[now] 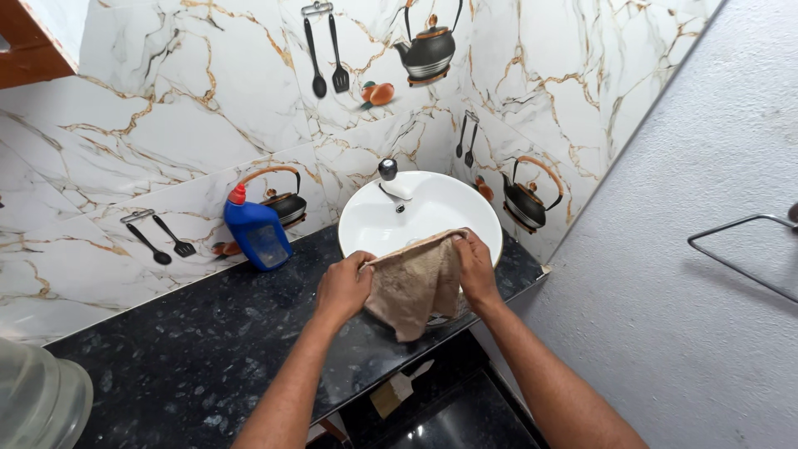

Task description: The person scrubs the interior of a white vessel sink with a blue brush under running water. They then use a cloth to wipe the sink's exterior and the surrounding countertop, finishing by drying the sink's rim.

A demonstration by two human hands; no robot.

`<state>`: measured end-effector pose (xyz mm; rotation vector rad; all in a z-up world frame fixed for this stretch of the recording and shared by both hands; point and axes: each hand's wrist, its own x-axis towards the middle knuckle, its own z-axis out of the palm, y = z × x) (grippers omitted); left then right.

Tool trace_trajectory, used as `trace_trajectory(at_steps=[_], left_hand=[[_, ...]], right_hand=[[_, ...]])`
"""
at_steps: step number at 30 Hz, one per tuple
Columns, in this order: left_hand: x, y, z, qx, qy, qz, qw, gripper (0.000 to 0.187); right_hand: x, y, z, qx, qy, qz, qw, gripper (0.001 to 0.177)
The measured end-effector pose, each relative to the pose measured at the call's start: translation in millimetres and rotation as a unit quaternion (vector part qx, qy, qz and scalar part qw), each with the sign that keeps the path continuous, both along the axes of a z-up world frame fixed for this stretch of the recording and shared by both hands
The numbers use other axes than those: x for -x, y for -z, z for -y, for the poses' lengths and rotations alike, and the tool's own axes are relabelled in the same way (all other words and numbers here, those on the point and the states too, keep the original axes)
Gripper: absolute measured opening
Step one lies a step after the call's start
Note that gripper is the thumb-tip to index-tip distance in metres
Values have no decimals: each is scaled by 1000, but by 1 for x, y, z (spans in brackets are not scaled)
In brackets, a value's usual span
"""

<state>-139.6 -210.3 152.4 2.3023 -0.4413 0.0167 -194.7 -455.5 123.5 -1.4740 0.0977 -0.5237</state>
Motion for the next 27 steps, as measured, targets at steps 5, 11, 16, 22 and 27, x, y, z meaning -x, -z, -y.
trace_trajectory(at_steps=[5, 11, 16, 22, 27], left_hand=[[-7, 19, 0, 117, 40, -114, 986, 32], [4, 21, 14, 300, 53, -303, 903, 28], [6, 7, 5, 341, 82, -349, 869, 32], [-9, 16, -19, 336, 129, -354, 863, 37], [-23, 26, -32, 355, 140, -342, 859, 34]], right_hand=[[19, -37, 3, 215, 179, -94, 955, 24], [37, -26, -30, 392, 160, 81, 902, 22], [40, -19, -78, 504, 96, 25, 858, 24], [29, -21, -123, 289, 211, -33, 933, 23], [25, -26, -145, 286, 211, 8, 935, 24]])
